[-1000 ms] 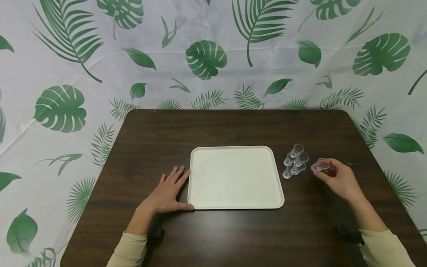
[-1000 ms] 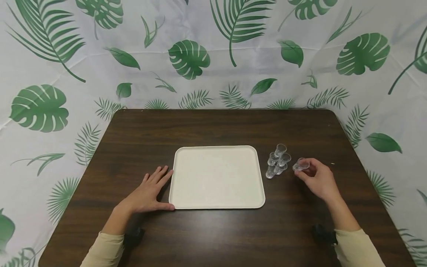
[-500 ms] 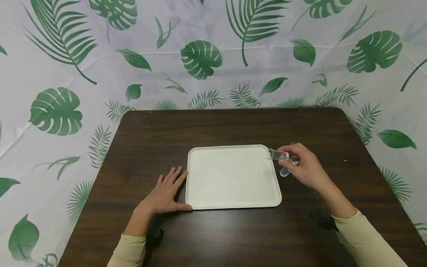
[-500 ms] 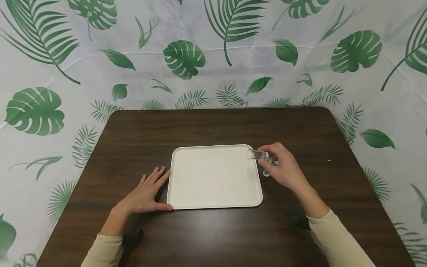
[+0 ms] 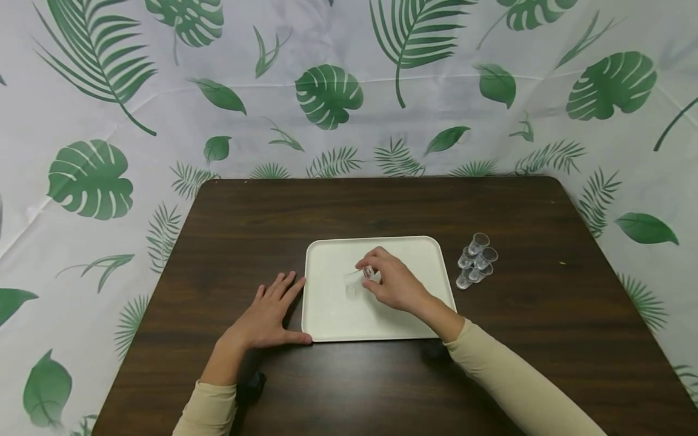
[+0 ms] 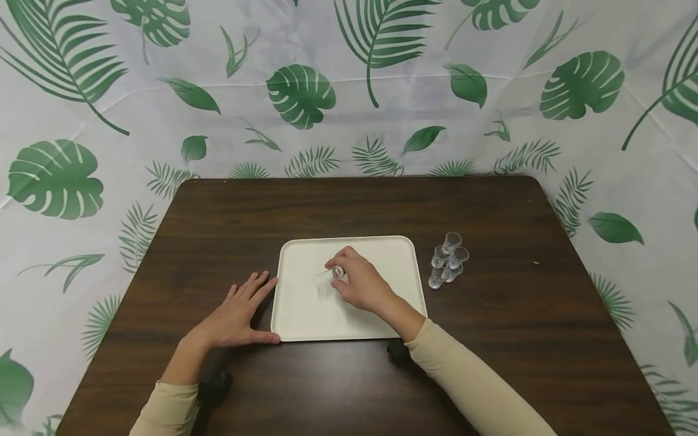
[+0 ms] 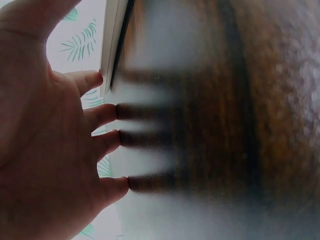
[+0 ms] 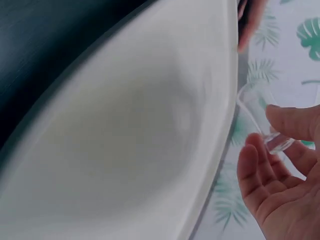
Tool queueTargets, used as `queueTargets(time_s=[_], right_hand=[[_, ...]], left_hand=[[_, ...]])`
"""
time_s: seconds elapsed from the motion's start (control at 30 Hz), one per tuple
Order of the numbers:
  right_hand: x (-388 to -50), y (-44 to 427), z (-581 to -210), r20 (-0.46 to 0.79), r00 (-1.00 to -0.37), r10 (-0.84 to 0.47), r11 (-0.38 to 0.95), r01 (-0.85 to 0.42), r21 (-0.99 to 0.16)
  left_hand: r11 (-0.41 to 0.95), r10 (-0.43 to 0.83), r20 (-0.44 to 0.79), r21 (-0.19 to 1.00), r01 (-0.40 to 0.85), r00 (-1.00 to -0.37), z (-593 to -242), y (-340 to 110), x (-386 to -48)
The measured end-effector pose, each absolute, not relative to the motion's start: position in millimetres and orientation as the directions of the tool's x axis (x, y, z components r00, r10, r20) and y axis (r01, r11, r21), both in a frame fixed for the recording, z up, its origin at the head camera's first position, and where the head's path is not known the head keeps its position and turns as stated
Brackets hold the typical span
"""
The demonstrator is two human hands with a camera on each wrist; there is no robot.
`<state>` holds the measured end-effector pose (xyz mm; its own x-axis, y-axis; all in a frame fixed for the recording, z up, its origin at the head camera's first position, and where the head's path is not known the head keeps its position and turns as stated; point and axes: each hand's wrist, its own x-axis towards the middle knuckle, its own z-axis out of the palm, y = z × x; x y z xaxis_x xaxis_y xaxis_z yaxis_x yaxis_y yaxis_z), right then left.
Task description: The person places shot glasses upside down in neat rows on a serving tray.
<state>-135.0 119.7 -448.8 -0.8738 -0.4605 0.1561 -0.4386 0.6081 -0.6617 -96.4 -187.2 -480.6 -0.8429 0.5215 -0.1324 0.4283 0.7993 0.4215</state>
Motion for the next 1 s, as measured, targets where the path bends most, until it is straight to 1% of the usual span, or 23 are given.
queueTargets(time_s=[0.27,0.5,0.87,1.0], right_hand=[[-144.8,77.9,-458.2,0.203,-0.858,-0.472,0.599,-0.481,-0.64],[-148.5,54.2,-461.4,0.181,-0.849,-0.497,0.612,-0.49,-0.621],[-147.8,39.1,-462.6,0.175,-0.813,-0.555,0.616,-0.543,-0.571],[-146.5,38.1,-463.6,0.178,-0.811,-0.558,0.611,-0.546,-0.574]], left_hand=[[0.808,0.515,-0.146,0.412,0.422,-0.844,-480.4,-186.2,-98.0],[0.803,0.513,-0.141,0.428,0.415,-0.847,-479.4,-187.1,-97.1],[0.8,0.515,-0.142,0.434,0.414,-0.846,-481.0,-187.9,-97.9],[0.802,0.513,-0.143,0.432,0.413,-0.847,-481.6,-188.8,-98.3]])
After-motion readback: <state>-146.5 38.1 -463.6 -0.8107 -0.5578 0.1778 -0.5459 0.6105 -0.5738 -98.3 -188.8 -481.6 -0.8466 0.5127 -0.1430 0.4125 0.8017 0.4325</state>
